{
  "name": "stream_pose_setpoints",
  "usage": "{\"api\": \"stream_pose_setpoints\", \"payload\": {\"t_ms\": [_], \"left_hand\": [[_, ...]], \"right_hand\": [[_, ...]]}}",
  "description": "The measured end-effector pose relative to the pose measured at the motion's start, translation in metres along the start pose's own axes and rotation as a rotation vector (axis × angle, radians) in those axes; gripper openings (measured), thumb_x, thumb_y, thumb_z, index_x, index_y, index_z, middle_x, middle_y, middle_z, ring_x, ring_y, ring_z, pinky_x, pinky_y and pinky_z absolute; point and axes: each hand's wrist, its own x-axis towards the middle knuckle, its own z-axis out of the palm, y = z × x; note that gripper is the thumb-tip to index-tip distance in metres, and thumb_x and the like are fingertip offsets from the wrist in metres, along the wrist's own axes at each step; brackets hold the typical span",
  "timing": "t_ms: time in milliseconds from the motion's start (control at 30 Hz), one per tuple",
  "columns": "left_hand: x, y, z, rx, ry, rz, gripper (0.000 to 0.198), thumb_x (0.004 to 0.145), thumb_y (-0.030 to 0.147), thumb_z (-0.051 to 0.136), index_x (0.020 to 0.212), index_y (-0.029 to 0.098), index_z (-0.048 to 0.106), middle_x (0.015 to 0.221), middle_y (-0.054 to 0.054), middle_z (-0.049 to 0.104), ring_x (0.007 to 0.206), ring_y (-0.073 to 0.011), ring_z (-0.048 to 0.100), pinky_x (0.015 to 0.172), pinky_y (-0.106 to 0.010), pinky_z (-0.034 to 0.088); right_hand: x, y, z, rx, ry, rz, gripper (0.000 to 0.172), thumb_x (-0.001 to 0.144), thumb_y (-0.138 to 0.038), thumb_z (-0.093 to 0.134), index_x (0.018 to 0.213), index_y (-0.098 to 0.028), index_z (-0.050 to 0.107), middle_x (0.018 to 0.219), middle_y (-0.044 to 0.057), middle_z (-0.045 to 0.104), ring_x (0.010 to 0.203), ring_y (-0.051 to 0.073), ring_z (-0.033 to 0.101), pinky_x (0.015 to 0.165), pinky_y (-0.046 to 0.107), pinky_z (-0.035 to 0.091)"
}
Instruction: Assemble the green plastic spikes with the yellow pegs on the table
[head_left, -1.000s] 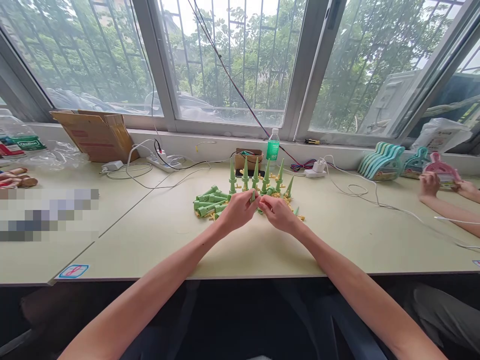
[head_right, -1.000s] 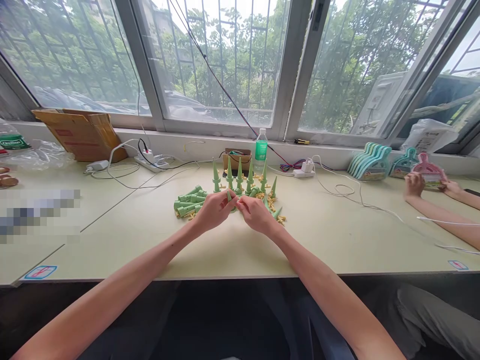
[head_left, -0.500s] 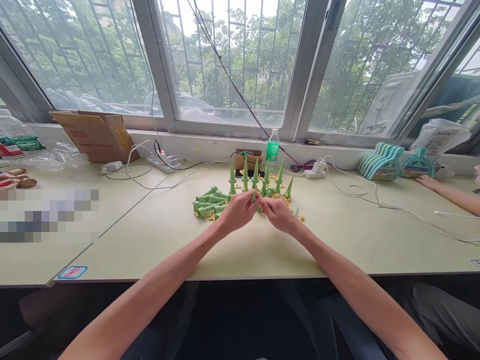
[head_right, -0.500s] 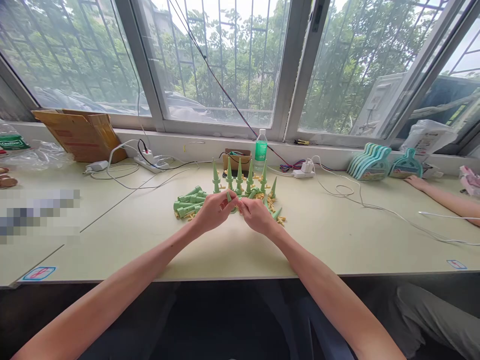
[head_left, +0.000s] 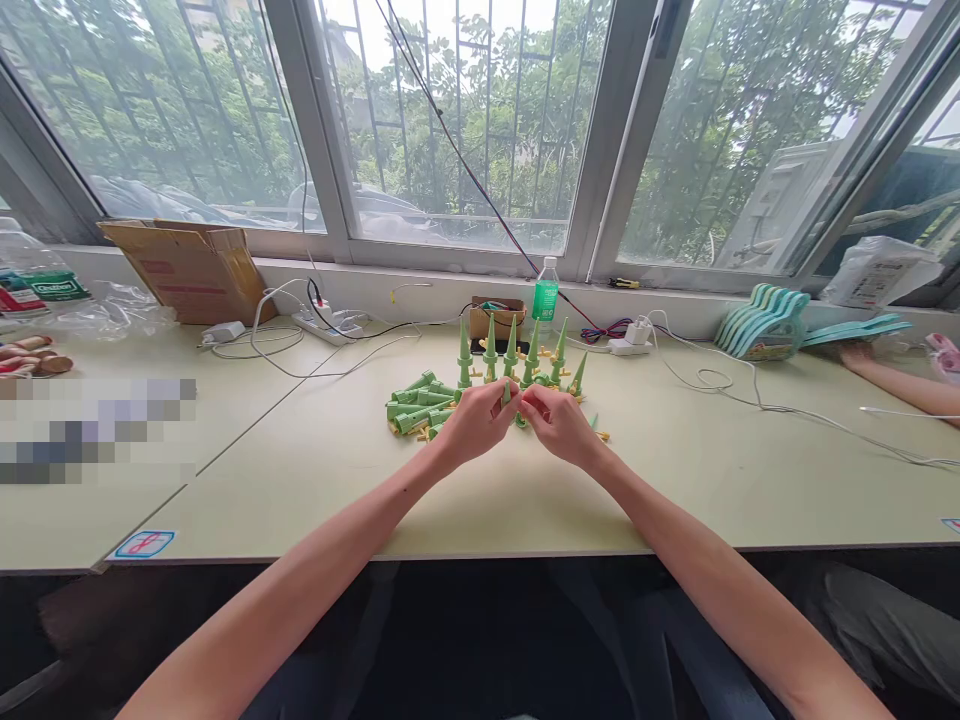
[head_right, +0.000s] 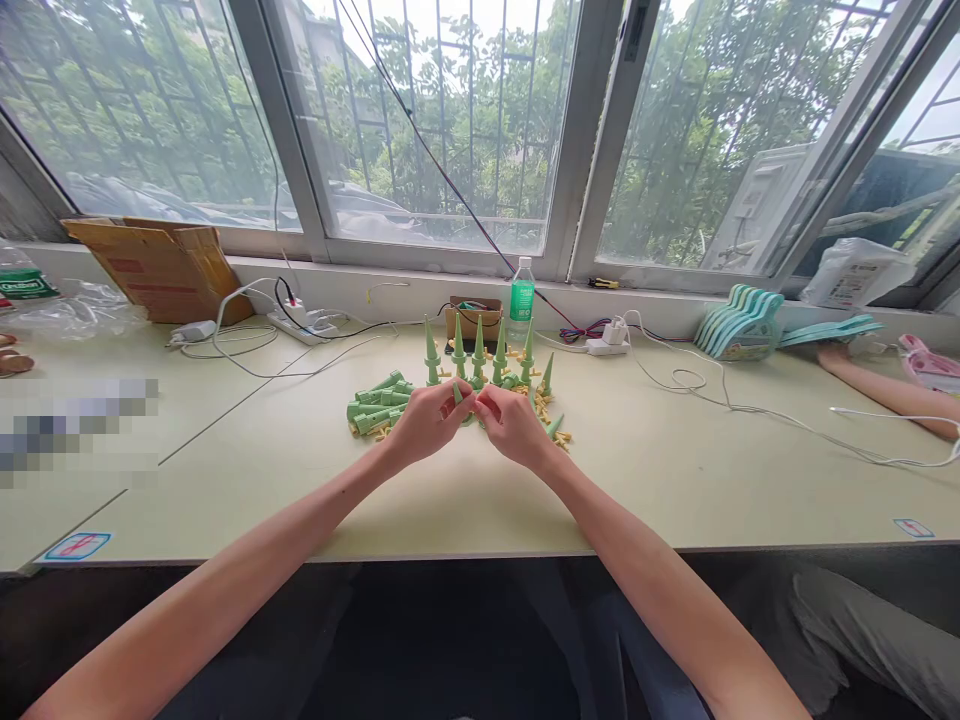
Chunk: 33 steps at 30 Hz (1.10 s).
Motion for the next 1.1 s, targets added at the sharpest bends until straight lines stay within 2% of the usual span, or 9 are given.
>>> {"api": "stream_pose_setpoints", "payload": {"t_ms": [300,600,900,1100], "left_hand": [[-0.0007,0.0009,-0.0004,0.037,-0.018,0.012,0.012,0.088,0.023,0.049,0.079,0.018,0.056,0.056,0.006,0.051,0.048,-0.0073,0.042,0.054,-0.020,0.038],[-0.0018,0.0015,-0.0005,0.080,-0.031,0.043,0.017,0.088,0.025,0.050,0.074,0.018,0.056,0.053,0.006,0.044,0.048,-0.0079,0.036,0.051,-0.021,0.033],[-0.0025,0.0002,-0.0012,0.017,-0.034,0.125,0.018,0.092,0.028,0.048,0.082,0.018,0.059,0.068,0.001,0.056,0.052,-0.0077,0.043,0.056,-0.021,0.038],[-0.0026,0.0002,-0.0024,0.012,-0.066,0.168,0.021,0.094,0.030,0.045,0.091,0.018,0.062,0.077,-0.002,0.060,0.053,-0.0081,0.045,0.055,-0.022,0.039]], "right_hand": [[0.0001,0.0051,0.0004,-0.064,-0.066,-0.037,0.025,0.094,-0.034,0.041,0.077,-0.018,0.051,0.067,0.000,0.052,0.059,0.012,0.043,0.055,0.023,0.032],[-0.0002,0.0016,-0.0018,-0.076,-0.111,-0.092,0.023,0.093,-0.026,0.039,0.072,-0.019,0.044,0.066,0.000,0.050,0.060,0.012,0.041,0.057,0.023,0.030],[0.0010,0.0009,-0.0009,-0.042,-0.052,-0.055,0.028,0.093,-0.027,0.036,0.066,-0.019,0.040,0.058,-0.002,0.041,0.054,0.011,0.033,0.054,0.024,0.028],[0.0000,-0.0024,-0.0020,-0.027,-0.060,0.024,0.031,0.091,-0.025,0.036,0.062,-0.020,0.039,0.051,-0.002,0.042,0.051,0.011,0.037,0.054,0.025,0.030]]}}
